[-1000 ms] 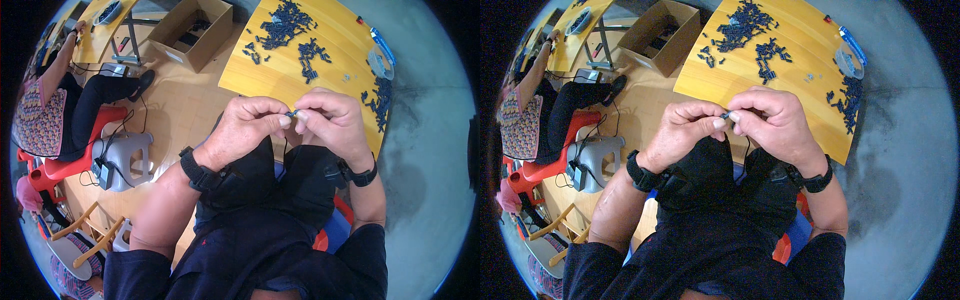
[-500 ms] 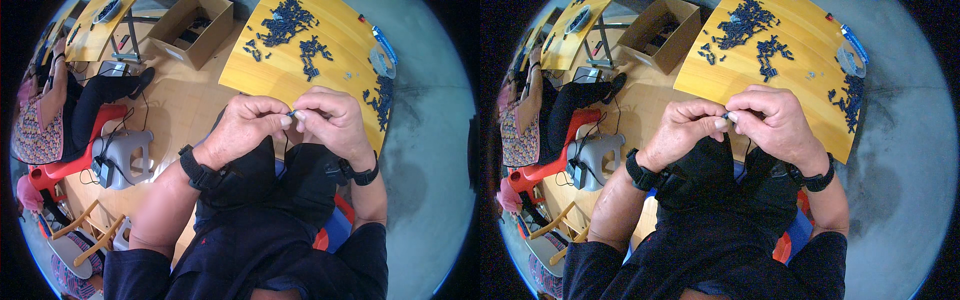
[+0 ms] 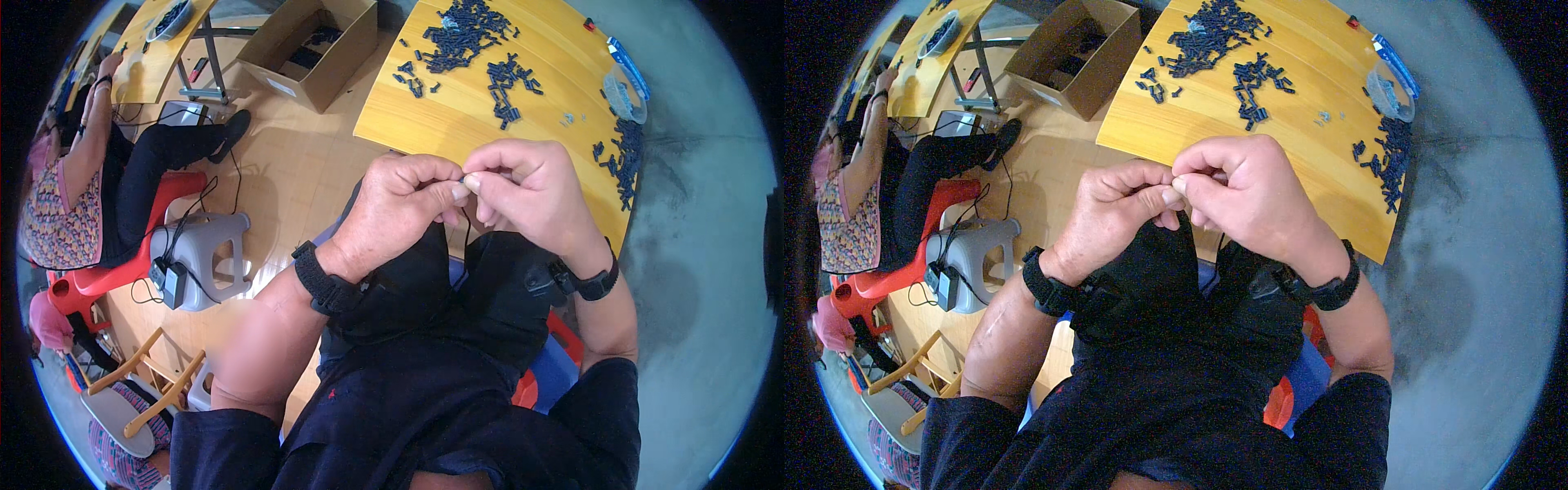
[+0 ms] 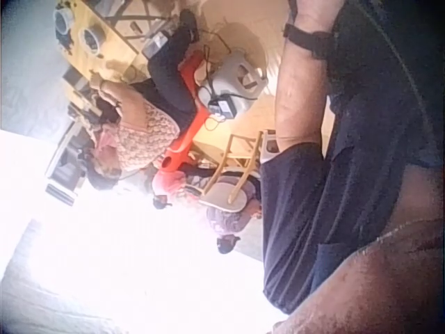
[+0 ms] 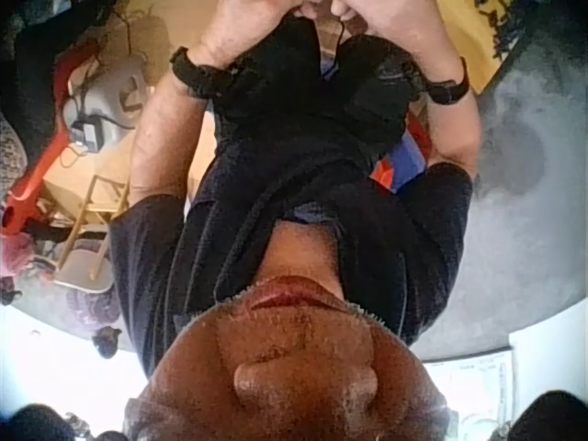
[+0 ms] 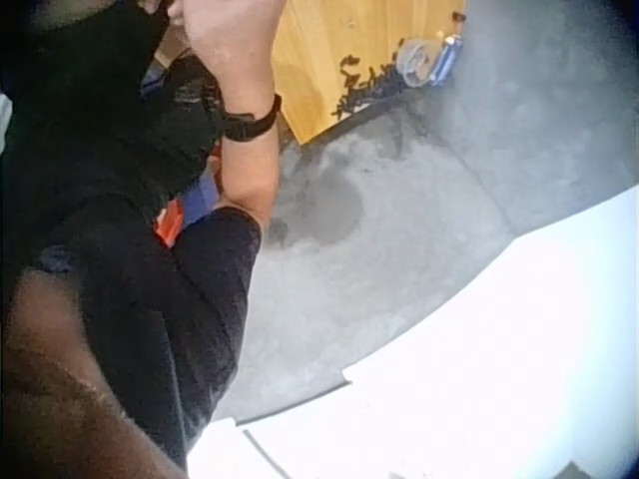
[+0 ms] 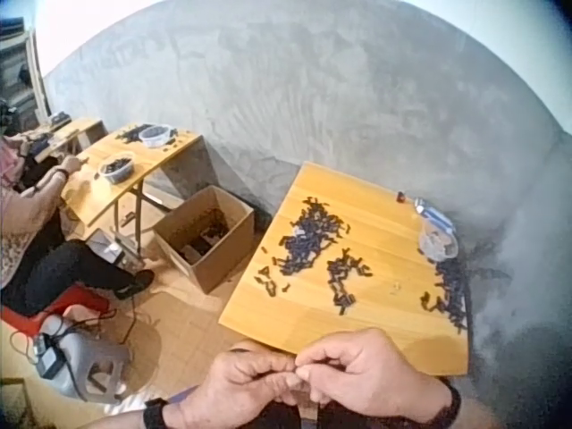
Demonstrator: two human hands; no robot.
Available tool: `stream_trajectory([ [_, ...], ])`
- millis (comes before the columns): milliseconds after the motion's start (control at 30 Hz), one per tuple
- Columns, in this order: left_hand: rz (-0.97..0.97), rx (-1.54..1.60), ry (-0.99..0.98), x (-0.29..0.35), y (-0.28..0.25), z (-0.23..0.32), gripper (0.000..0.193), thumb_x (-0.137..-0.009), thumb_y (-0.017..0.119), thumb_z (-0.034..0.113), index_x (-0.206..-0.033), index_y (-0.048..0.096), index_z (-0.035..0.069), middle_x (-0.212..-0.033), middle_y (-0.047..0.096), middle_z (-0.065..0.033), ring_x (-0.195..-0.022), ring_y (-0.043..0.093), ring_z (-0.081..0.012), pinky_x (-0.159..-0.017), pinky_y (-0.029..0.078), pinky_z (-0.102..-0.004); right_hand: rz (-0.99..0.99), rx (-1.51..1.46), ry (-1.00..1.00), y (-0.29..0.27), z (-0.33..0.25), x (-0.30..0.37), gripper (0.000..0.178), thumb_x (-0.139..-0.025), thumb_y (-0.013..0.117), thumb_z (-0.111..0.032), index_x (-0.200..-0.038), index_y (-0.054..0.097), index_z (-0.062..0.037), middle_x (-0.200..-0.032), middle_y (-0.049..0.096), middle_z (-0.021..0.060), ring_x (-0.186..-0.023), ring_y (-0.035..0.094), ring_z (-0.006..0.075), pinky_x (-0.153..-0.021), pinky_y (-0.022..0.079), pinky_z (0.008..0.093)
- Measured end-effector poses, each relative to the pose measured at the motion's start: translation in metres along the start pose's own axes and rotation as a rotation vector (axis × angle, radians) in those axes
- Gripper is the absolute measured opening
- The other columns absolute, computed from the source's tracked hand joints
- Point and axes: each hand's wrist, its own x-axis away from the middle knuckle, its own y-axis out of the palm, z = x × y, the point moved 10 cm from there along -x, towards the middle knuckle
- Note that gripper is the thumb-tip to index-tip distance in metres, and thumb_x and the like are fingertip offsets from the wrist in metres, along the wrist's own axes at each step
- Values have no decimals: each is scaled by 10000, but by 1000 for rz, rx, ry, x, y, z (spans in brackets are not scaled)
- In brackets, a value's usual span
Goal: Assembling small blue plastic and silver metal components at a workshop table.
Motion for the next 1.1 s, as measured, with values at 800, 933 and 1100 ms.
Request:
stream_trajectory([
  [800,3,64,7,2,4,6,111,-891,599,42,-906,675,-37,-742,668,-43,-644,620,-80,-596,506,-214,-52,-607,75,11,32,0,124,-915,572,-105,-897,589,17,-681,599,41,-485,554,75,-456,490,201],
  [933,23,13,38,3,2,9,104,-876,601,27,-870,671,-49,-702,661,-51,-620,624,-87,-576,507,-222,6,-603,74,13,35,3,122,-919,562,-102,-891,573,16,-665,582,37,-476,535,70,-462,502,212],
  [1100,26,-38,90,1,1,12,104,-867,605,25,-843,668,-54,-673,655,-59,-602,624,-93,-561,504,-226,59,-669,83,15,36,7,117,-923,558,-107,-898,554,7,-660,547,25,-496,515,64,-482,531,245],
])
